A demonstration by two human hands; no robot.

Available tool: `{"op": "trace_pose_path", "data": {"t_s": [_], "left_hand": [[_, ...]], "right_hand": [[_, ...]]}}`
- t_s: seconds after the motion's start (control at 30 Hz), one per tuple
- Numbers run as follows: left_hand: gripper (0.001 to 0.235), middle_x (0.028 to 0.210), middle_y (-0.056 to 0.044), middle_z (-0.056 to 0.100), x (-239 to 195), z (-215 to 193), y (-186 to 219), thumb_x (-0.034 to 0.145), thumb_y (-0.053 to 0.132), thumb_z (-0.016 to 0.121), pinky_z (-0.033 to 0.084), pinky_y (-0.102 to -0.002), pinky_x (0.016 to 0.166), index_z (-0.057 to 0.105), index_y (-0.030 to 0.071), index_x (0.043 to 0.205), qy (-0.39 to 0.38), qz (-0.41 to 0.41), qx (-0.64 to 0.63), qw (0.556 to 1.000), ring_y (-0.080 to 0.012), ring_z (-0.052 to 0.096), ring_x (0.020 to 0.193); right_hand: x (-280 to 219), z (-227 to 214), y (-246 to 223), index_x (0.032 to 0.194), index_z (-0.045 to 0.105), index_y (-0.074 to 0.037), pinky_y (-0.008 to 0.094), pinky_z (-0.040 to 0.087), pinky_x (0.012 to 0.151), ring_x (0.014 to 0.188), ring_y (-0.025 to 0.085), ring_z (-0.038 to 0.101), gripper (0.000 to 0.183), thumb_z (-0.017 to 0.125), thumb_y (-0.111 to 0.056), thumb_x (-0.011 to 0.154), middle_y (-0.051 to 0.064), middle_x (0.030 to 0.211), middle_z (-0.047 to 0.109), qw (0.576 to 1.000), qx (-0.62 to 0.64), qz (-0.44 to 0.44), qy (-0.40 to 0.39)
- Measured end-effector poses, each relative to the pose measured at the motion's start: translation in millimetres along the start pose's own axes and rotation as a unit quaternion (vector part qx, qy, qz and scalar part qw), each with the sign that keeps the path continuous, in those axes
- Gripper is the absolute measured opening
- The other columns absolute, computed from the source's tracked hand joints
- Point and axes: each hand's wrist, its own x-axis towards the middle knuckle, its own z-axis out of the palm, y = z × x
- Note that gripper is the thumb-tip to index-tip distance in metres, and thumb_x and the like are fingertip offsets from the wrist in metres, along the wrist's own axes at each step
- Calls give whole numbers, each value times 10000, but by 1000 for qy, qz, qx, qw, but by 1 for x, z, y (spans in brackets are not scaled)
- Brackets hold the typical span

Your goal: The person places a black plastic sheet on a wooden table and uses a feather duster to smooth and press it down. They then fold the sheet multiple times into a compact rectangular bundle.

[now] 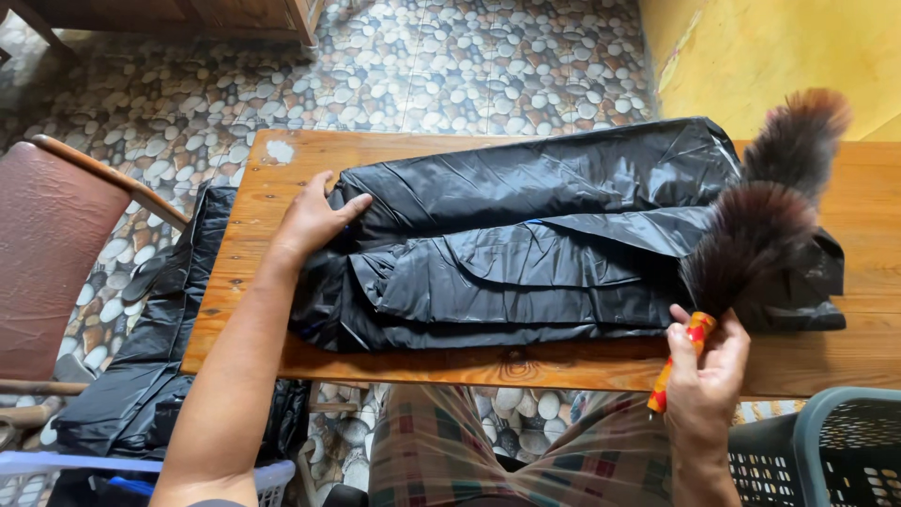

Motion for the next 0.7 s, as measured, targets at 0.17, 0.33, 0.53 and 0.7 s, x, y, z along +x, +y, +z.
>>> {"op": "trace_pose_path", "data": {"t_s": [0.17, 0.33, 0.53, 0.7], "left_hand": [[494, 1111, -50, 745, -42, -34, 10, 849, 475, 741, 501, -319, 904, 676, 82, 1141, -86, -17, -90, 992, -168, 681, 1022], [460, 1089, -55, 740, -76, -51, 4, 877, 347, 704, 551, -274, 811, 693, 53, 1230, -163, -83, -263, 947, -139, 668, 952], [500, 1100, -40, 732, -132, -41, 4, 804, 324, 731, 555, -299, 833, 698, 51, 1221, -224, -59, -300, 926, -158, 658, 981], [526, 1128, -138, 776, -203, 21, 7, 802, 298, 813, 605, -360, 896, 733, 22, 1243, -252, -53, -368, 894, -200, 701, 1004]], "right_hand": [[12, 15, -2, 1504, 336, 21, 270, 460, 1069, 1201, 175, 583, 501, 511, -8, 1036, 200, 1289, 565, 1000, 5, 3, -17], [39, 25, 23, 1490, 368, 45, 257, 506, 993, 1076, 185, 630, 455, 526, -7, 1066, 208, 1198, 591, 998, 20, -39, -35], [91, 48, 46, 1450, 413, 41, 244, 500, 941, 1022, 148, 624, 484, 629, -61, 1029, 148, 1236, 595, 996, -34, -45, -67], [176, 85, 106, 1448, 451, 62, 328, 533, 897, 1021, 228, 634, 503, 687, -24, 1012, 192, 1198, 610, 980, -43, -151, -124]]}}
